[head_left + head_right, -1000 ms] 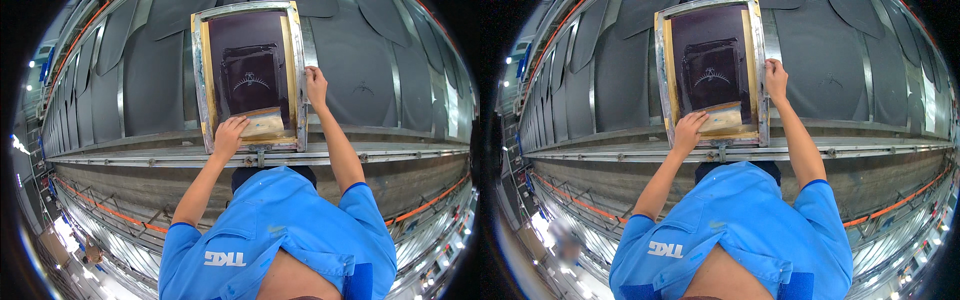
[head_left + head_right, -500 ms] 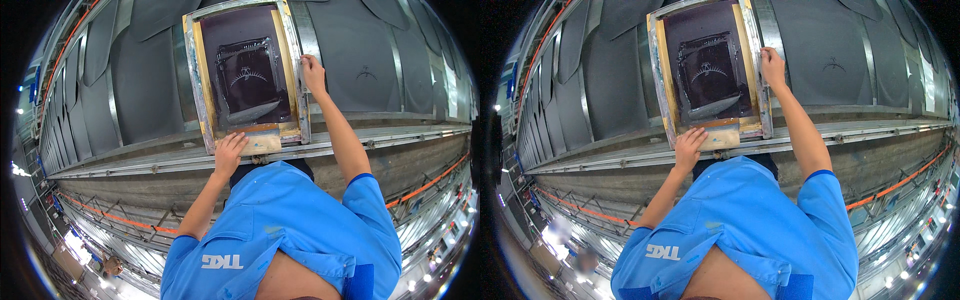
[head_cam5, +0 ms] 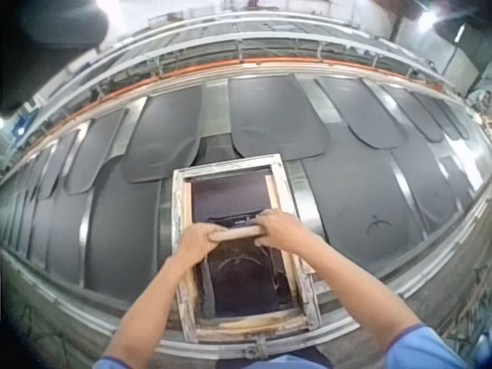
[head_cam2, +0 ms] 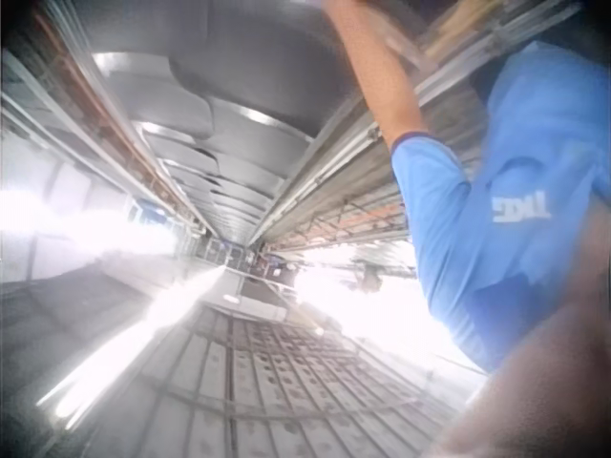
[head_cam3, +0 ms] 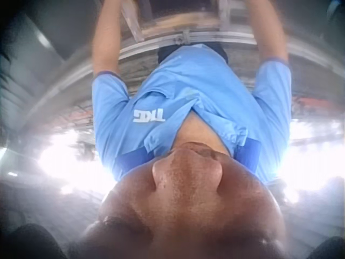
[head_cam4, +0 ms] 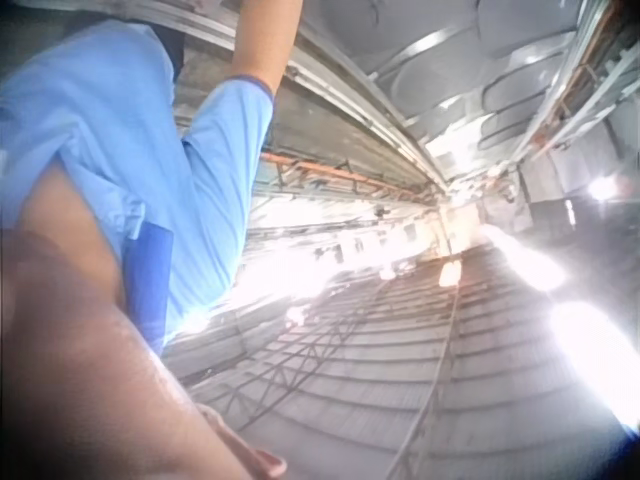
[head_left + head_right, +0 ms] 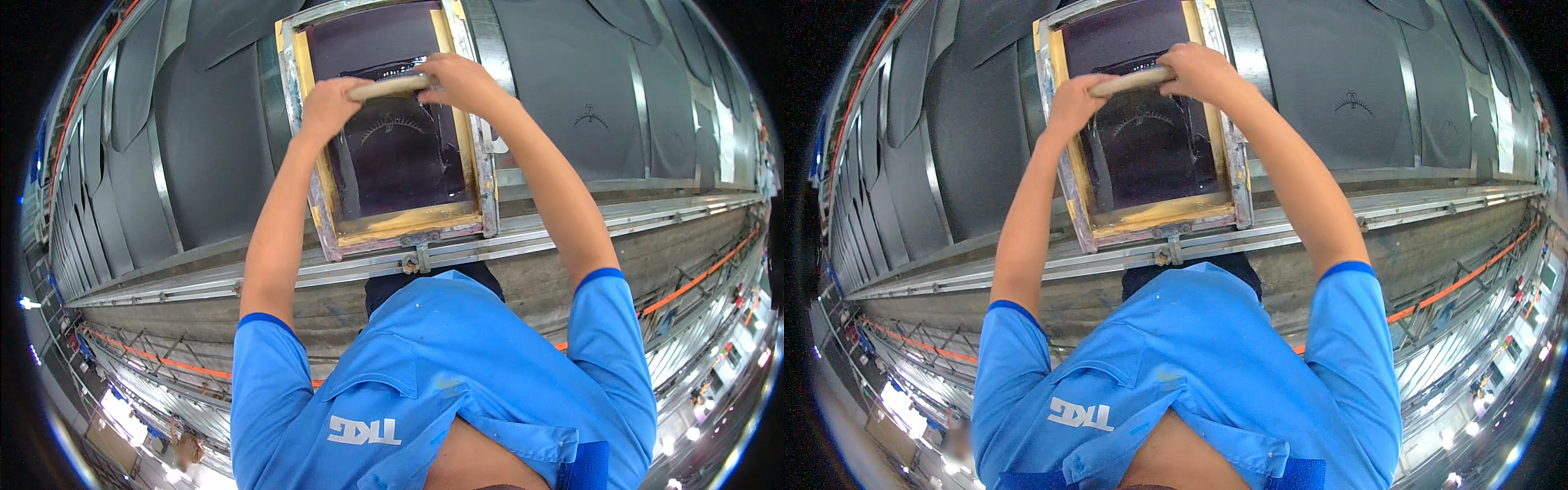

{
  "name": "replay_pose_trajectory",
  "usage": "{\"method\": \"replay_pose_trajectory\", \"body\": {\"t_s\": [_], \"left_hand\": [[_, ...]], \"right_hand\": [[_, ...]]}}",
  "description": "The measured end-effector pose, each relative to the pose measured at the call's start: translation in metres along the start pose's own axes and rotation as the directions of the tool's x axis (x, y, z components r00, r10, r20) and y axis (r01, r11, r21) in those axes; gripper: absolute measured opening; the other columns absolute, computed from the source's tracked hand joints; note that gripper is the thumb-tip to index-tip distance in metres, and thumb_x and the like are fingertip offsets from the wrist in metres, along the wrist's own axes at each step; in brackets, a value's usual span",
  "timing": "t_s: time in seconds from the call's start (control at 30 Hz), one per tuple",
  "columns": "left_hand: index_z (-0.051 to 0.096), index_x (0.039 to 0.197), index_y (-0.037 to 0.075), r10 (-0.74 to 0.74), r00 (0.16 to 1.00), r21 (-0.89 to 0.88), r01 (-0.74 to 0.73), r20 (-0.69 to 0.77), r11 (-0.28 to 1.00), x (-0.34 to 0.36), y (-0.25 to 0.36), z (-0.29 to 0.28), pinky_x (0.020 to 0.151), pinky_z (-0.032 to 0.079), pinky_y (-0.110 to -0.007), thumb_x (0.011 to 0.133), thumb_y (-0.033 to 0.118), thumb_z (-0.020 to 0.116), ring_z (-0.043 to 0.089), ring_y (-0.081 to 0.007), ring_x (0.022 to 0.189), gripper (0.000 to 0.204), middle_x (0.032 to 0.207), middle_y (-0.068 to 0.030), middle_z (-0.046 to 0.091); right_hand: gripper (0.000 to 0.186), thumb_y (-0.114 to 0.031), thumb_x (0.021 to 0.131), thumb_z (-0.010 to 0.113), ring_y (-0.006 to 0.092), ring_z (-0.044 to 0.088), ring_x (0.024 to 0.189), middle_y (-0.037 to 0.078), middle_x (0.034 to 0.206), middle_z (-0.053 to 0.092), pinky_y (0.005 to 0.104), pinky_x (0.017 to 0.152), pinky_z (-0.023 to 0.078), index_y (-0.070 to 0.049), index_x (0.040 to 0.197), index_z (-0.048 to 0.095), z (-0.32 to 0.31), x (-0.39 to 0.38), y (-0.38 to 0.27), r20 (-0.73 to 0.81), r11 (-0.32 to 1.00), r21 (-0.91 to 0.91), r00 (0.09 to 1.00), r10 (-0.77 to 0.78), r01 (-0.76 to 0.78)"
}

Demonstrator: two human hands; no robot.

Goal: The person performs screen printing by repeatedly pulling a squeegee across a mesh frame to transfer dark ink onto a fabric surface. The person briefly moves the frame to a workbench to add more ink from a container before returning to the printing station to continue the process.

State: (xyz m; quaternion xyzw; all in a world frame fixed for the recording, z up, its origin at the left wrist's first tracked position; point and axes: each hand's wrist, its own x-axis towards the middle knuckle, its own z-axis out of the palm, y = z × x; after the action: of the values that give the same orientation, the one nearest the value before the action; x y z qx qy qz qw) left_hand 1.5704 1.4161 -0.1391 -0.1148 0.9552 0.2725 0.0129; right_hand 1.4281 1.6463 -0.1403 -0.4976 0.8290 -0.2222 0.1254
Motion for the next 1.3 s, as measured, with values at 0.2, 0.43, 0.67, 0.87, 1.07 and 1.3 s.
{"method": "replay_pose_trajectory", "body": {"t_s": [0.2, 0.43, 0.67, 0.87, 1.07, 1.3], "left_hand": [[0.078, 0.107, 0.020, 0.086, 0.988, 0.133, -0.068, -0.131, 0.989, -0.006, -0.002, 0.029, 0.087, 0.054, -0.041, 0.080, 0.011, 0.068, 0.069, -0.0293, 0.100, 0.031, 0.105, -0.0079, 0.074], [0.076, 0.107, 0.013, 0.196, 0.973, 0.164, -0.176, -0.118, 0.971, -0.139, 0.019, 0.067, 0.093, 0.053, -0.037, 0.070, -0.003, 0.069, 0.068, -0.0235, 0.108, 0.041, 0.113, -0.0043, 0.074], [0.075, 0.114, 0.018, 0.139, 0.983, 0.057, -0.133, -0.122, 0.989, -0.074, 0.007, 0.030, 0.092, 0.055, -0.038, 0.076, 0.002, 0.071, 0.069, -0.0269, 0.106, 0.041, 0.112, -0.0081, 0.074], [0.077, 0.112, 0.022, 0.060, 0.992, 0.150, -0.043, -0.112, 0.988, 0.033, -0.015, 0.012, 0.083, 0.056, -0.040, 0.081, 0.018, 0.074, 0.071, -0.0314, 0.094, 0.031, 0.103, -0.0094, 0.074], [0.076, 0.111, 0.020, 0.088, 0.994, 0.143, -0.078, -0.065, 0.987, -0.042, 0.001, 0.039, 0.088, 0.055, -0.039, 0.077, 0.009, 0.073, 0.070, -0.0296, 0.100, 0.036, 0.108, -0.0074, 0.074], [0.075, 0.109, 0.011, 0.162, 0.983, 0.105, -0.153, -0.088, 0.983, -0.170, 0.023, 0.075, 0.096, 0.052, -0.039, 0.068, -0.004, 0.071, 0.067, -0.0278, 0.111, 0.043, 0.114, -0.0059, 0.074]], "right_hand": [[0.041, -0.005, 0.076, 0.075, 0.0339, 0.062, 0.109, 0.012, 0.110, 0.069, 0.0427, 0.096, 0.051, -0.005, 0.117, 0.069, 0.061, -0.015, 0.003, -0.198, 0.995, 0.068, 0.977, 0.080, -0.067], [0.053, 0.001, 0.069, 0.074, 0.0321, 0.059, 0.116, 0.013, 0.123, 0.065, 0.0405, 0.103, 0.047, -0.003, 0.121, 0.065, 0.095, -0.138, -0.064, -0.145, 0.989, 0.128, 0.986, 0.086, -0.068], [0.037, -0.003, 0.076, 0.072, 0.0350, 0.062, 0.106, 0.016, 0.109, 0.068, 0.0448, 0.097, 0.050, -0.003, 0.112, 0.066, 0.053, -0.064, -0.033, -0.203, 0.992, 0.122, 0.979, 0.012, 0.013], [0.026, -0.012, 0.078, 0.075, 0.0335, 0.065, 0.102, 0.014, 0.100, 0.070, 0.0436, 0.091, 0.053, -0.005, 0.104, 0.074, 0.044, 0.023, 0.021, -0.268, 0.994, 0.099, 0.961, 0.061, -0.036], [0.038, -0.004, 0.073, 0.074, 0.0346, 0.063, 0.105, 0.015, 0.108, 0.070, 0.0437, 0.094, 0.051, -0.002, 0.111, 0.070, 0.075, -0.057, -0.015, -0.250, 0.985, 0.160, 0.963, 0.098, -0.059], [0.057, -0.013, 0.071, 0.082, 0.0317, 0.057, 0.120, 0.013, 0.128, 0.064, 0.0409, 0.104, 0.048, -0.005, 0.125, 0.066, 0.100, -0.169, -0.066, -0.052, 0.960, 0.270, 0.994, 0.098, -0.080]]}}
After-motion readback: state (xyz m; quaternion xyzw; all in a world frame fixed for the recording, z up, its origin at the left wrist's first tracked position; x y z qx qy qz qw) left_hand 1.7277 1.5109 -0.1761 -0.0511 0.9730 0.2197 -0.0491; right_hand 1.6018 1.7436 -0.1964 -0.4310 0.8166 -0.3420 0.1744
